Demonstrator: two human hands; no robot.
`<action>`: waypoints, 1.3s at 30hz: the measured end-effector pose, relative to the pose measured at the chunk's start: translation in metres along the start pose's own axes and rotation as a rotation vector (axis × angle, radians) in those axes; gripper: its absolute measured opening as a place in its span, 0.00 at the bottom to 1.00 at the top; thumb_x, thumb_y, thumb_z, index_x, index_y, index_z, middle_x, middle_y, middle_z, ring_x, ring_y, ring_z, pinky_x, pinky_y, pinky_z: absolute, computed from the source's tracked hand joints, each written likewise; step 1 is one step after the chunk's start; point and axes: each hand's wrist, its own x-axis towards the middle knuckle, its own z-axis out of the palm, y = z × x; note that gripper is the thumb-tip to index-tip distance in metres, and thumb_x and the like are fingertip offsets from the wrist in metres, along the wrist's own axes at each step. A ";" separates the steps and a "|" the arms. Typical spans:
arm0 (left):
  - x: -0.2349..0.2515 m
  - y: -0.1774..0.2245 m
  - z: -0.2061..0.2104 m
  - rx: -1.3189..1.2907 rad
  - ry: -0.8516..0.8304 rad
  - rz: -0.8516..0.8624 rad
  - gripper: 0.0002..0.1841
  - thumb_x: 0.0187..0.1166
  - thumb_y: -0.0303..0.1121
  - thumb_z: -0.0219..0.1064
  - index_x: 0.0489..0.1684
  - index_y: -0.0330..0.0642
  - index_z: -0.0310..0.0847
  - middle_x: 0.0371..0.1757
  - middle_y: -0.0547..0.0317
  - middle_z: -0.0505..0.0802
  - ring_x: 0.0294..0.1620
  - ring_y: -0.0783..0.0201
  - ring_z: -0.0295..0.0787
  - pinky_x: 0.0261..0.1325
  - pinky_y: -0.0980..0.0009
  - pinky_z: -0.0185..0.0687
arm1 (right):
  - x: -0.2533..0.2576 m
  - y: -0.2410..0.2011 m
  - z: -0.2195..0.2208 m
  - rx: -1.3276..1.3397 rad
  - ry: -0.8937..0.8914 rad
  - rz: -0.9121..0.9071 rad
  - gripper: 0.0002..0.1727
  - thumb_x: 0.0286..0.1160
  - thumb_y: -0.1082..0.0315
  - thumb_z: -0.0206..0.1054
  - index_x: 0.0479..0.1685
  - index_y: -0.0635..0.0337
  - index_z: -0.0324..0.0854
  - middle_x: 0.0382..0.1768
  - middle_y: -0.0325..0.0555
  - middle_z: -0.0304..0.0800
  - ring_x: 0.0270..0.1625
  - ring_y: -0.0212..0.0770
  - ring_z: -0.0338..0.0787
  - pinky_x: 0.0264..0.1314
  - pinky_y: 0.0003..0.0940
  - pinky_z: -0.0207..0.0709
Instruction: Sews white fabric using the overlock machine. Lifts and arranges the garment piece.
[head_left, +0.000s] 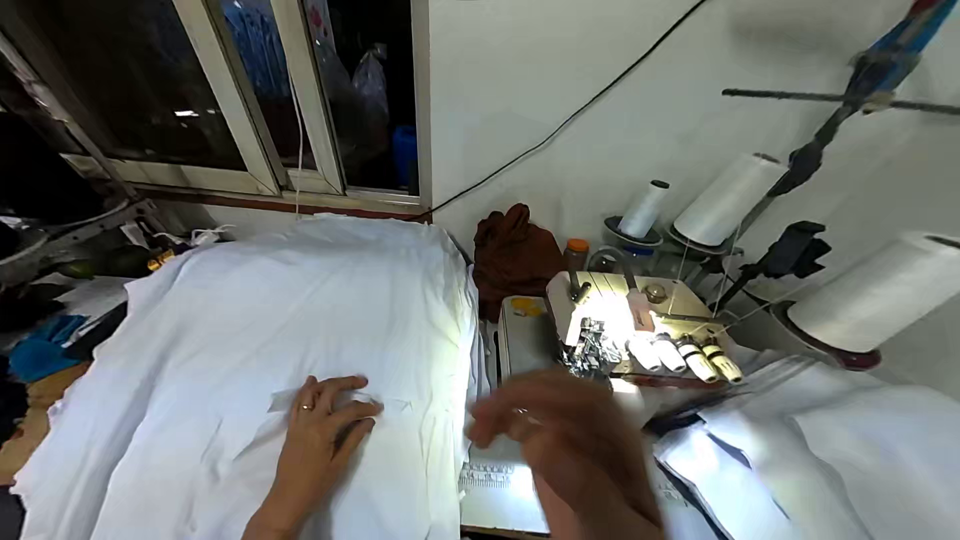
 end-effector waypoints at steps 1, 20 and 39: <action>0.003 0.005 0.001 0.030 0.018 -0.007 0.20 0.82 0.53 0.57 0.37 0.56 0.95 0.62 0.53 0.92 0.72 0.41 0.81 0.82 0.28 0.49 | -0.012 0.037 0.001 0.015 0.060 0.179 0.15 0.90 0.65 0.56 0.61 0.62 0.83 0.54 0.43 0.92 0.52 0.33 0.92 0.57 0.31 0.87; 0.020 -0.004 -0.018 -0.604 0.123 -0.122 0.13 0.88 0.37 0.56 0.42 0.49 0.89 0.40 0.79 0.93 0.42 0.86 0.86 0.49 0.86 0.82 | -0.027 0.148 0.036 0.387 0.266 1.002 0.10 0.91 0.65 0.55 0.41 0.59 0.77 0.15 0.32 0.76 0.13 0.25 0.73 0.17 0.20 0.70; 0.086 0.033 -0.022 -0.251 -0.012 0.074 0.15 0.85 0.49 0.63 0.37 0.51 0.90 0.36 0.71 0.91 0.41 0.78 0.86 0.47 0.79 0.81 | 0.023 0.154 0.039 -0.007 0.340 0.360 0.12 0.72 0.78 0.66 0.51 0.68 0.90 0.37 0.41 0.91 0.37 0.24 0.87 0.42 0.18 0.82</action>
